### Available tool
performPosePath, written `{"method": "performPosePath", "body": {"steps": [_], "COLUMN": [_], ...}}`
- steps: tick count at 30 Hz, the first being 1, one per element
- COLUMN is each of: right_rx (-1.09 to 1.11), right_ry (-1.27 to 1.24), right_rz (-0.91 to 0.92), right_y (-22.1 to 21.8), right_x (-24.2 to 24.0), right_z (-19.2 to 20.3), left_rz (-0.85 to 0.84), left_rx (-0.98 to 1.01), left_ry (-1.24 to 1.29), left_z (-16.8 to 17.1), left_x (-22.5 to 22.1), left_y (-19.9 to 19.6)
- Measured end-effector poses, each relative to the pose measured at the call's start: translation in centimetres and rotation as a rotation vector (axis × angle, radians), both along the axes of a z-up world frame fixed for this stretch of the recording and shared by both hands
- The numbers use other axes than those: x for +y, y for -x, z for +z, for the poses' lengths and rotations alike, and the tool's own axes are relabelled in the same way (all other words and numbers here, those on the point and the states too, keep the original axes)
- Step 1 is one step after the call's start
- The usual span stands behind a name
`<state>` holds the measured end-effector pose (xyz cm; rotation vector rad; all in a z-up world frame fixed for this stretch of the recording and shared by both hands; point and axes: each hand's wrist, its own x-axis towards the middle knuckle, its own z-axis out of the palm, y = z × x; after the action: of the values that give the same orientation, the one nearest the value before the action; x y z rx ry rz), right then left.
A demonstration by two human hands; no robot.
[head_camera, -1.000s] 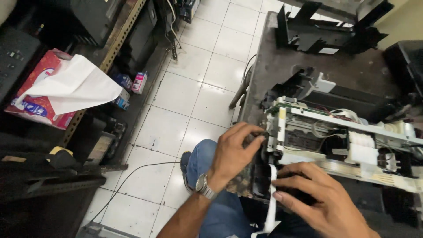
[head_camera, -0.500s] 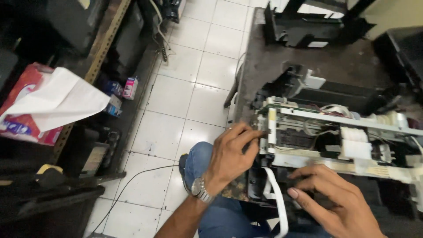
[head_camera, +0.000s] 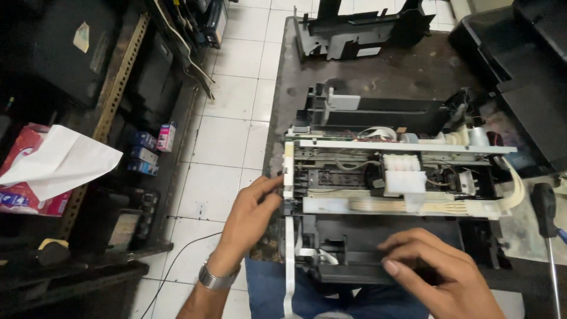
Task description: The person disassembles a printer by removing screws and detaching internal components. They use a screwdriver to loosen fasteners and a small blue tool to disconnect a ribbon cable from the circuit board.
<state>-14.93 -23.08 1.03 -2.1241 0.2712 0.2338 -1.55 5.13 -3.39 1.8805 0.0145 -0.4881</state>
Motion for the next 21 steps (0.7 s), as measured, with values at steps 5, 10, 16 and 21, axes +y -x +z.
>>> {"method": "performPosePath", "body": {"steps": [5, 10, 16, 21], "right_rx": [-0.048, -0.07, -0.314, -0.329], "right_ry": [-0.095, -0.069, 0.158, 0.371], "right_rz": [0.248, 0.358, 0.131, -0.87], "right_y": [-2.1, -2.0, 3.5, 11.8], "right_x": [-1.8, -3.7, -10.6, -18.9], "right_z": [0.9, 2.0, 0.9, -3.0], "left_rz": [0.11, 0.161, 0.302, 0.42], "left_rx": [0.103, 0.113, 0.252, 0.214], "left_ry": [0.101, 0.163, 0.27, 0.173], "left_z": [0.9, 2.1, -1.4, -2.1], "left_x": [-1.2, -1.9, -1.3, -2.2], "left_y": [0.9, 1.2, 0.9, 1.4]}}
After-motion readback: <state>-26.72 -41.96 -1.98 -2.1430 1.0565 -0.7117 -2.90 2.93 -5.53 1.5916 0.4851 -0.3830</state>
